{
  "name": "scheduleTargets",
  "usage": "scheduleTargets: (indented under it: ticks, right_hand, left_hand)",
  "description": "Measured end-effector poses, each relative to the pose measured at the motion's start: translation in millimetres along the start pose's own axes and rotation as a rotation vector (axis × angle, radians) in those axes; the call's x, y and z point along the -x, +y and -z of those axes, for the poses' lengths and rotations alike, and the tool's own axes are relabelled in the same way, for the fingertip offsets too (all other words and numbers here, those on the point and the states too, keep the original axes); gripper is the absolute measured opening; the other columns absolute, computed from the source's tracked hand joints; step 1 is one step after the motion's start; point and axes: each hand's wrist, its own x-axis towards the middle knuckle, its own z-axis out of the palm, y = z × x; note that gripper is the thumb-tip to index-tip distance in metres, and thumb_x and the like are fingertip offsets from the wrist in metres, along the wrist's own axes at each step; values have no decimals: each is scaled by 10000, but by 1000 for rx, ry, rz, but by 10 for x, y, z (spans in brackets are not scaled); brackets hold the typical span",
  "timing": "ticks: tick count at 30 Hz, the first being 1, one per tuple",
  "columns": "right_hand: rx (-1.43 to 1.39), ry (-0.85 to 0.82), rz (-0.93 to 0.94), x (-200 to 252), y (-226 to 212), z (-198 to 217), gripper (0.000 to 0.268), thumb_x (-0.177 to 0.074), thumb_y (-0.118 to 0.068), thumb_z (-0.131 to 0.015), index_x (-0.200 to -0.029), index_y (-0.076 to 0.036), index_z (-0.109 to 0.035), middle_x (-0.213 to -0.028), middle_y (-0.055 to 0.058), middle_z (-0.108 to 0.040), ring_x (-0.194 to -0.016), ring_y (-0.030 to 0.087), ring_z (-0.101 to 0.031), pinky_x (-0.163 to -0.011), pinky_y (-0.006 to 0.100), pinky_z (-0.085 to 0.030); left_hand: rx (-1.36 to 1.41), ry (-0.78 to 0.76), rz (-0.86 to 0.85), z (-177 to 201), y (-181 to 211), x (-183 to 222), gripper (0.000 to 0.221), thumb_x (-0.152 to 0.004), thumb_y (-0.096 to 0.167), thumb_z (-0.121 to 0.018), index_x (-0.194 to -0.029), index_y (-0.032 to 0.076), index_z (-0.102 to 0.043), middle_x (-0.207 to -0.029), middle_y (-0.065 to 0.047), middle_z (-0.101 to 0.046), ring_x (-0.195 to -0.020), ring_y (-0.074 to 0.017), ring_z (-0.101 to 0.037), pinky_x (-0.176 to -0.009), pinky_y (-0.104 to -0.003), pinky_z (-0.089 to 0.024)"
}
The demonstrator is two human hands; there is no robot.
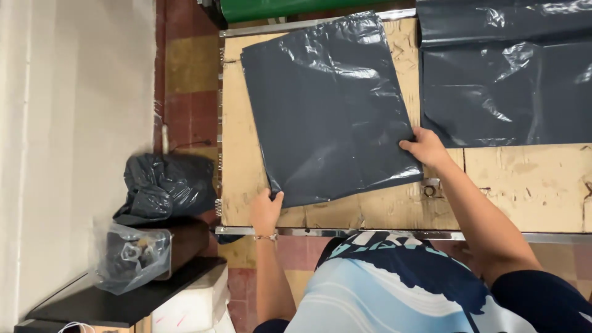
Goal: Folding and stacking plastic bags from a production line into a crate
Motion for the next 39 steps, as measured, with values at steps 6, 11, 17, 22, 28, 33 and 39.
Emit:
scheduleTargets:
  ticks: [6, 11, 17, 22, 28, 33, 39]
  right_hand:
    - [280, 72, 170, -381, 34, 81, 431, -789, -373, -850, -1053, -55, -732, -1122, 230, -693, -1132, 457, -657, -968, 567, -516]
    - [-134, 150, -52, -729, -307, 118, 565, -820, -520, -878, -1184, -150, -654, -942, 64, -698, -677, 208, -703, -517, 344, -531]
    - [-267, -184, -248, -1249, -584, 167, 616, -851, -573, -828, -1101, -28, -688, -741, 130, -620, -419, 146, -501, -292, 197, -291]
    - [-360, -121, -174, -1908, -1474, 200, 452, -839, -473, -851, -1122, -152, -703, -1138, 117, -717, -1040, 283, -707, -798, 421, -579]
    - [-333, -142, -36, -2432, -2019, 165, 276, -832, -231, -791, -1093, -178, -723, -1047, -2, -758, -933, 154, -727, -803, 333, -568]
    - [-407, -72, 269, -1890, -2123, 298, 71, -909, -119, -771, -932, -155, -714, -858, -13, -728, -729, 103, -706, -620, 308, -600]
    - [-337, 29, 617, -919, -1419, 703, 156, -998, -98, -817, -963, -79, -666, -961, -70, -607, -966, 57, -556, -831, 263, -479]
  left_hand:
    - [-269, 542, -312, 83, 1318, -163, 686, -845, 629, -728, -1305, 126, -644, -1353, -134, -624, -1240, -343, -583, -965, -523, -485]
    - [-251, 287, -832, -371, 2006, -395, 828, -890, 627, -612, -1526, 124, -446, -1663, -106, -360, -1585, -336, -191, -1172, -753, -181]
    - [-275, 139, -795, -651, 1918, -535, 811, -939, 622, -528, -1578, 160, -337, -1705, -45, -245, -1607, -268, -102, -1252, -682, -135]
    - [-159, 193, -868, -623, 1892, -586, 721, -960, 591, -494, -1510, 126, -459, -1647, -42, -360, -1580, -280, -192, -1219, -665, -195]
    - [124, 222, -858, -582, 1883, -757, 517, -967, 496, -503, -1327, 155, -649, -1445, 14, -596, -1445, -245, -429, -1138, -541, -327]
    - [842, 67, -844, -617, 1545, -1672, 262, -1016, 23, -498, -1145, 98, -713, -1284, -95, -681, -1205, -206, -635, -1121, -323, -453]
    - [1515, -827, 8, 414, 1173, -1775, 1096, -771, 914, -198, -1283, 53, -640, -1478, -202, -589, -1404, -366, -545, -1066, -554, -424]
